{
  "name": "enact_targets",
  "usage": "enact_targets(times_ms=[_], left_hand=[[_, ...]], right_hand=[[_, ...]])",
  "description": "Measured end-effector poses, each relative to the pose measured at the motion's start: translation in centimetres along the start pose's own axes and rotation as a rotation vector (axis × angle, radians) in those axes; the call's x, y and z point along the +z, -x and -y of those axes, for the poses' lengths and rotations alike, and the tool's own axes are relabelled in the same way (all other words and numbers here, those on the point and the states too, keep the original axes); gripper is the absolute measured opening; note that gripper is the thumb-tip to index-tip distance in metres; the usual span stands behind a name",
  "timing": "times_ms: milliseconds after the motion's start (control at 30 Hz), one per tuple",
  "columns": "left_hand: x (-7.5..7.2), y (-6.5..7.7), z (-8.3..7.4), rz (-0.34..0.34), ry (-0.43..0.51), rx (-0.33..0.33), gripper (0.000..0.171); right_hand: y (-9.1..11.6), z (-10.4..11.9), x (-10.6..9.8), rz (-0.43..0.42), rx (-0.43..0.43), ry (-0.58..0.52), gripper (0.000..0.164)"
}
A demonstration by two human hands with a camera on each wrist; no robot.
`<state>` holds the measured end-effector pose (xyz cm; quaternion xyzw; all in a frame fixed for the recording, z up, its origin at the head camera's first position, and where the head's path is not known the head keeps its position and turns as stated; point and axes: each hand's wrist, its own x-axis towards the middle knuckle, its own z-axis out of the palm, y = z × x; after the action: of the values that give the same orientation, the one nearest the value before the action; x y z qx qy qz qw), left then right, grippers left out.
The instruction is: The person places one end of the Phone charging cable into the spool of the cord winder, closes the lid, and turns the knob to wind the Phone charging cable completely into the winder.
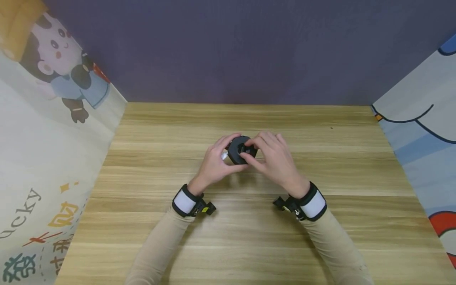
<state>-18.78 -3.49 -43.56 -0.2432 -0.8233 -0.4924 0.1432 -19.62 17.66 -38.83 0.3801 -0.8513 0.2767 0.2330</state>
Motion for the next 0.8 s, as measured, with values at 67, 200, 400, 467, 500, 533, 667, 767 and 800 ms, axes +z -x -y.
enact_targets(times_ms=[67, 200, 400, 467, 500, 533, 667, 767, 800], left_hand=[[0.0, 0.0, 0.0, 0.002, 0.001, -0.009, 0.086], [0.0, 0.0, 0.1, 0.006, 0.003, -0.009, 0.086], [-0.1, 0.0, 0.2, 0.018, -0.001, -0.001, 0.088], [-0.1, 0.0, 0.2, 0.021, -0.008, 0.001, 0.089], [-0.1, 0.0, 0.2, 0.022, -0.010, 0.002, 0.089], [-0.2, 0.0, 0.2, 0.024, -0.011, 0.003, 0.089], [-0.2, 0.1, 0.3, 0.034, -0.010, 0.004, 0.089], [-0.3, 0.1, 0.3, 0.046, -0.009, -0.004, 0.090], [-0.3, 0.1, 0.4, 0.050, -0.009, -0.005, 0.091]], right_hand=[[0.2, -0.5, 0.0, 0.019, -0.018, -0.035, 0.039], [0.7, -1.2, 0.1, 0.042, -0.036, -0.077, 0.056], [1.1, -2.2, 0.0, 0.080, -0.026, -0.062, 0.082], [1.2, -2.5, 0.0, 0.110, -0.018, -0.050, 0.088], [1.2, -2.6, 0.0, 0.127, -0.014, -0.046, 0.091], [1.2, -2.7, 0.1, 0.142, -0.010, -0.043, 0.093], [1.4, -3.2, 0.3, 0.188, -0.013, -0.045, 0.100], [1.6, -3.6, 0.6, 0.204, -0.025, -0.054, 0.103], [1.6, -3.8, 0.7, 0.208, -0.028, -0.060, 0.104]])
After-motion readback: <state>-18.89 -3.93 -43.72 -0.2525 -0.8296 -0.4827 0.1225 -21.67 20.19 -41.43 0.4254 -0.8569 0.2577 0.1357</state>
